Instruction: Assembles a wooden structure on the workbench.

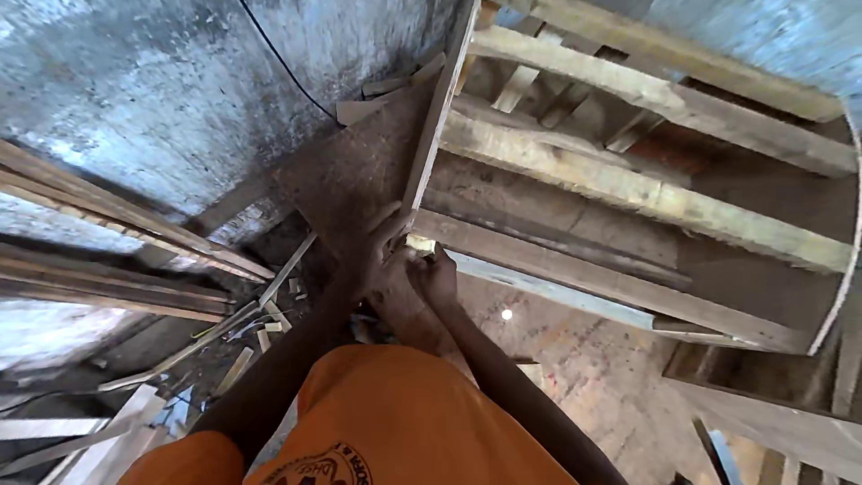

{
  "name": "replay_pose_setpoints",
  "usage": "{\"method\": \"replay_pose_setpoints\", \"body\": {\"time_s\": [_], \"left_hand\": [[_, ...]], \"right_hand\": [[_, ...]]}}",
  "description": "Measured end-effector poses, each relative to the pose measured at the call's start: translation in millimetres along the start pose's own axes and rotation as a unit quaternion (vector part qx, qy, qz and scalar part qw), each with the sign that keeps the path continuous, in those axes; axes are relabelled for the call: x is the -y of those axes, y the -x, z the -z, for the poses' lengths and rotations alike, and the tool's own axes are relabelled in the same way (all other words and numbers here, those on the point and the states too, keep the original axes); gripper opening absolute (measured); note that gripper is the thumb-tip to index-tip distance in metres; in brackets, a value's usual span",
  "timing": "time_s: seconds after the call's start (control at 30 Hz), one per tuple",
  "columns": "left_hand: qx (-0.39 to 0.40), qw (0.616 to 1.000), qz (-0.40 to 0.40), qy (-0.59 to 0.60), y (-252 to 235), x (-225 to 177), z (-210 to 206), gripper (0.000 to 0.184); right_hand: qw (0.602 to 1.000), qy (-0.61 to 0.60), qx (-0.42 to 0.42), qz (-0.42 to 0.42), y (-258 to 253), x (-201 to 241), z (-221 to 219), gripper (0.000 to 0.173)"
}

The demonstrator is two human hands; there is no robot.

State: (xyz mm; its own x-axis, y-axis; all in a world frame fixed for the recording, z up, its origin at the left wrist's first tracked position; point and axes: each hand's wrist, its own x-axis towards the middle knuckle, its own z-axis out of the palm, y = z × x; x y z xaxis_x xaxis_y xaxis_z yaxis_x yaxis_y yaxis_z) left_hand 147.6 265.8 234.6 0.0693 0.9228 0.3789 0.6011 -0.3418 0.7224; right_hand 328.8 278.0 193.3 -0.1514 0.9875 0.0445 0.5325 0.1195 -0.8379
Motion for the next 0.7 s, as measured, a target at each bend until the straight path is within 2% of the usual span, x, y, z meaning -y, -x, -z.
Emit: {"method": "replay_pose_setpoints", "body": {"time_s": [0.17, 0.33, 0.43, 0.53, 0.57, 0.63, 0.7], "left_hand": [[0.031, 0.999, 0.008, 0.024, -11, -1, -5, 0.047], [0.005, 1.0, -0.014, -0.016, -11, 0, -7, 0.04], [0.003, 1.0, -0.006, -0.013, -14, -18, 1, 0.037], [-0.015, 0.992, -0.092, -0.089, -18, 0, -3, 0.037], [0.009, 0.985, -0.113, -0.13, -24, -3, 1, 0.039], [0.106, 0.961, -0.135, -0.216, -38, -17, 13, 0.051], [0.202, 0.917, -0.162, -0.304, -58, -31, 21, 0.066]], "right_hand": [[0.999, 0.046, 0.005, -0.027, 0, 7, 2, 0.028], [0.997, 0.073, 0.0, -0.014, -3, 7, 1, 0.027], [0.995, 0.09, 0.014, -0.033, -3, 12, 3, 0.029], [0.994, 0.106, 0.023, -0.013, -4, 1, 0, 0.035], [0.991, 0.128, 0.038, -0.004, -4, -8, 1, 0.038], [0.982, 0.176, 0.068, 0.021, -7, -24, 1, 0.043], [0.971, 0.217, 0.097, 0.027, -15, -29, 3, 0.04]]}}
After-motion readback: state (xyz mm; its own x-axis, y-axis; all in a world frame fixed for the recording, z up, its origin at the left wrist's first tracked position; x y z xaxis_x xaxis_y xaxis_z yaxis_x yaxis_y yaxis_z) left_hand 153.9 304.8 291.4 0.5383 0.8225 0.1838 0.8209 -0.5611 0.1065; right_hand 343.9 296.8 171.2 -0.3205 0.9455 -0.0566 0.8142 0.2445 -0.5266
